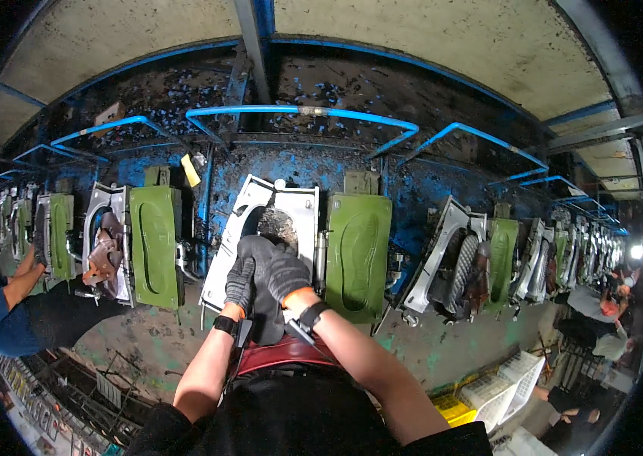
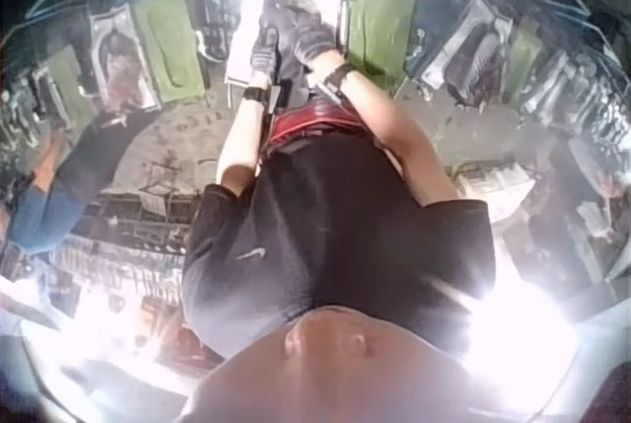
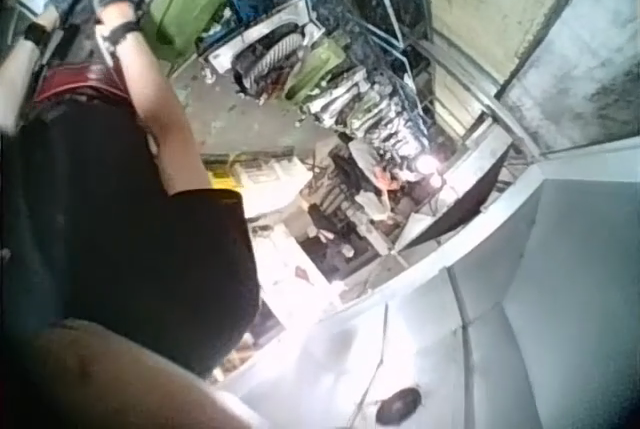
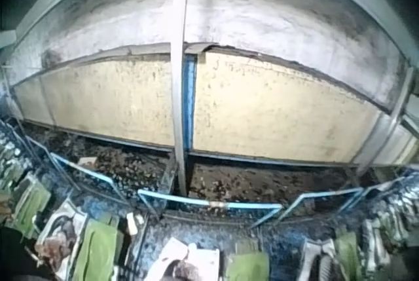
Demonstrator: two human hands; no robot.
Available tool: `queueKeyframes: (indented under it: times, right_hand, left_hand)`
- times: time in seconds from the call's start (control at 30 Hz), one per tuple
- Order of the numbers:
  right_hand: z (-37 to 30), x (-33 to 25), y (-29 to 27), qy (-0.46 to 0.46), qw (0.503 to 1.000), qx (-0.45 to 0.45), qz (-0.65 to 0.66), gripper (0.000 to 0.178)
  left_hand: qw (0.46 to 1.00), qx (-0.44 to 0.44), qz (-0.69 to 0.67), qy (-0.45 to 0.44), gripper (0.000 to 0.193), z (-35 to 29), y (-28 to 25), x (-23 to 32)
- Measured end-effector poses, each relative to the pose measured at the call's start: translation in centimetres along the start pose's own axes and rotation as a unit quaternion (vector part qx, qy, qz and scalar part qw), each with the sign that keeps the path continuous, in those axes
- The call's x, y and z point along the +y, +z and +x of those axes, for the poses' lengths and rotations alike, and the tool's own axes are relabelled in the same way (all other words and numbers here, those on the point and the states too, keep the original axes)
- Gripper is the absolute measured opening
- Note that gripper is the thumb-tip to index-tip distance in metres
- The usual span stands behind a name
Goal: Operating an industrial shoe lasting or sole attaching machine to shape and press footwear.
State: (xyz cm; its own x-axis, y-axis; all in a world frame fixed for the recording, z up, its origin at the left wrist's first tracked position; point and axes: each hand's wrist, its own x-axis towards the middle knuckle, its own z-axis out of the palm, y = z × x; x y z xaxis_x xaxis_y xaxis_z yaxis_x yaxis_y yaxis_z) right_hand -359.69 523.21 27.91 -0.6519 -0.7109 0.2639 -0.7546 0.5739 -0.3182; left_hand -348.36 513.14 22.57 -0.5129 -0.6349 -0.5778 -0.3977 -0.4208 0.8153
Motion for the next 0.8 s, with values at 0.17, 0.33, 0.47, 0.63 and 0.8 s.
queueKeyframes:
  times: [0.17,0.33,0.47,0.63,0.8]
  right_hand:
    - [-3.2,1.6,1.8,0.283,0.906,-0.279,0.146,0.056]
    - [-6.2,3.4,1.1,0.270,0.950,-0.110,0.109,0.034]
    - [-3.4,4.9,0.6,0.280,0.948,-0.039,0.146,0.027]
    - [-5.9,5.6,0.8,0.225,0.954,-0.172,0.094,0.033]
    - [-2.7,9.6,-1.7,0.233,0.911,-0.333,0.075,0.026]
  left_hand:
    - [0.995,-0.093,0.004,0.041,0.054,1.7,-1.3,-2.1]
    - [0.983,-0.090,-0.010,0.161,0.045,2.4,3.0,-0.1]
    - [0.981,-0.088,0.000,0.171,0.045,7.8,6.4,1.5]
    - [0.992,-0.031,0.085,0.084,0.049,7.0,7.1,0.0]
    - [0.971,-0.028,0.227,0.076,0.058,-0.5,7.6,3.6]
